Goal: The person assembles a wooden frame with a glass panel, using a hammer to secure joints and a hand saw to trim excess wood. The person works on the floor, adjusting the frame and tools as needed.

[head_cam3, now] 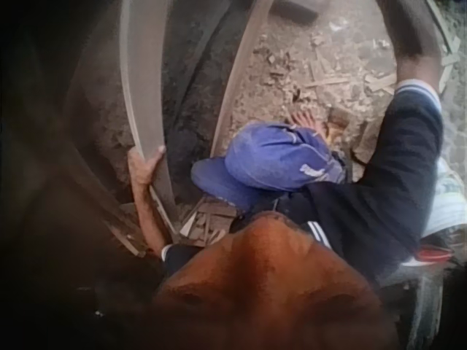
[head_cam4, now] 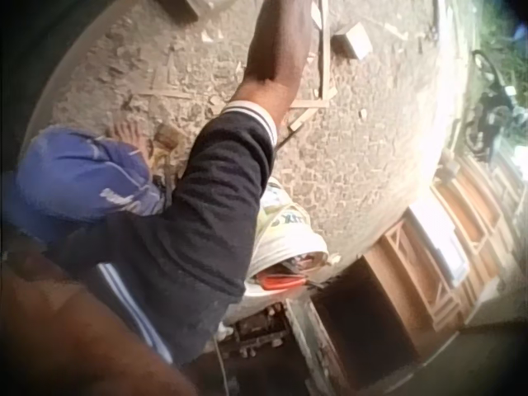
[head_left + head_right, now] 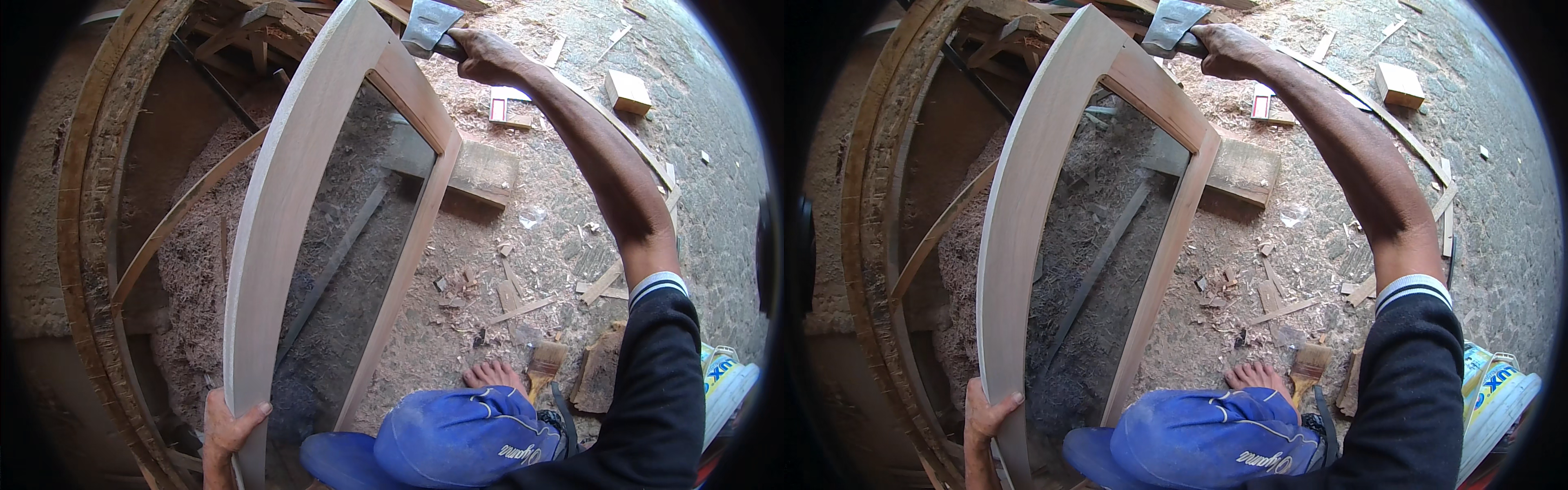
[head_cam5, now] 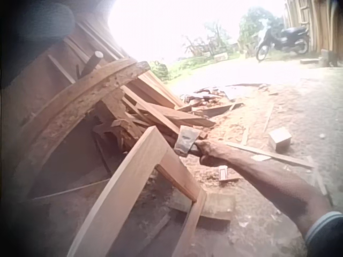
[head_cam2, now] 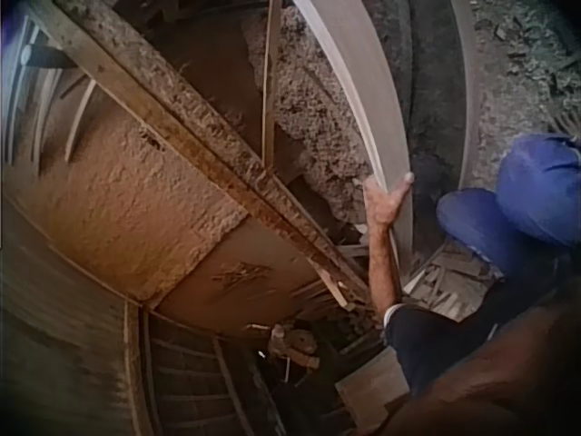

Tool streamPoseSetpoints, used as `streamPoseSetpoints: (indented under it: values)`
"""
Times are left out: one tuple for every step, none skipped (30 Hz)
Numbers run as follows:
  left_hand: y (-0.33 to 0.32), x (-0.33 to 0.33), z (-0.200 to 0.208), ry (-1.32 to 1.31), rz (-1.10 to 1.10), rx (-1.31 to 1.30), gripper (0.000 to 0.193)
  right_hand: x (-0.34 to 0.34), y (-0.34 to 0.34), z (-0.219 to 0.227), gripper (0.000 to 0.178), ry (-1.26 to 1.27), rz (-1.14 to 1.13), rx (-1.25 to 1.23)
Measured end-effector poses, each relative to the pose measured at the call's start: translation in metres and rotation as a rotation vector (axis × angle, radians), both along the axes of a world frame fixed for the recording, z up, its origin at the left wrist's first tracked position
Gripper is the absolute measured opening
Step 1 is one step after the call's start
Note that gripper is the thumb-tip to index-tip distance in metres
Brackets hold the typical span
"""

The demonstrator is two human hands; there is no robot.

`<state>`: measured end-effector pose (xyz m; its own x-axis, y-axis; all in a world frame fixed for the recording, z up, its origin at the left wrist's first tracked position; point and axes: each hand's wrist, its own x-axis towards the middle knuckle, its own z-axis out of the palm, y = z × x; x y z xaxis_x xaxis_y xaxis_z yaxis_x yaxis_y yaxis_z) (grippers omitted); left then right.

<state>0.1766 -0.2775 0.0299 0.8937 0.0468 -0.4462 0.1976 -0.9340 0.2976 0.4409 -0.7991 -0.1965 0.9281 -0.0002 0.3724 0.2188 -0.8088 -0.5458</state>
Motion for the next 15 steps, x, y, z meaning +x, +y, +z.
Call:
streamPoseSetpoints:
  values:
    - [0.0, 0.0, 0.0, -0.004, -0.006, -0.004, 0.037, -0.002, 0.001, 0.0, 0.041, 0.014, -0.008, 0.039]
    - [0.0, -0.001, 0.0, 0.004, 0.011, 0.012, 0.038, -0.002, 0.001, 0.002, 0.041, 0.038, 0.02, -0.054]
    - [0.0, -0.001, -0.001, 0.007, 0.021, 0.015, 0.038, -0.003, 0.002, 0.003, 0.041, 0.027, 0.012, -0.069]
    - [0.001, -0.001, -0.001, 0.01, 0.029, 0.011, 0.039, -0.005, 0.003, 0.003, 0.041, 0.01, 0.005, -0.079]
    - [0.001, -0.001, -0.001, -0.001, 0.021, 0.016, 0.039, -0.006, 0.003, 0.004, 0.041, 0.012, -0.035, -0.097]
    - [0.002, -0.002, -0.001, -0.012, 0.02, 0.016, 0.039, -0.01, 0.004, 0.001, 0.029, 0.031, -0.05, -0.064]
    - [0.002, -0.002, -0.001, -0.022, 0.021, 0.016, 0.04, -0.015, 0.006, -0.005, 0.027, 0.019, -0.054, -0.001]
    - [0.003, -0.002, -0.001, -0.023, 0.021, 0.014, 0.04, -0.023, 0.007, -0.014, 0.027, 0.075, -0.075, 0.078]
    - [0.003, -0.002, -0.002, -0.024, 0.021, 0.011, 0.04, -0.03, 0.008, -0.023, 0.028, 0.092, -0.062, 0.165]
    - [0.004, -0.002, -0.002, -0.028, 0.02, 0.007, 0.039, -0.036, 0.01, -0.034, 0.032, 0.204, -0.127, 0.176]
    - [0.004, -0.002, -0.002, -0.026, 0.025, -0.004, 0.039, -0.045, 0.013, -0.05, 0.038, 0.215, -0.158, 0.237]
    - [0.004, -0.001, -0.002, -0.023, 0.029, -0.013, 0.04, -0.056, 0.016, -0.066, 0.042, 0.249, -0.2, 0.308]
    - [0.004, 0.0, -0.002, -0.027, 0.032, -0.038, 0.04, -0.069, 0.019, -0.084, 0.046, 0.231, -0.232, 0.316]
    - [0.004, 0.001, -0.002, -0.025, 0.031, -0.028, 0.04, -0.083, 0.02, -0.1, 0.048, 0.305, -0.239, 0.386]
    - [0.005, 0.003, -0.002, -0.029, 0.029, -0.034, 0.04, -0.098, 0.022, -0.115, 0.049, 0.371, -0.276, 0.393]
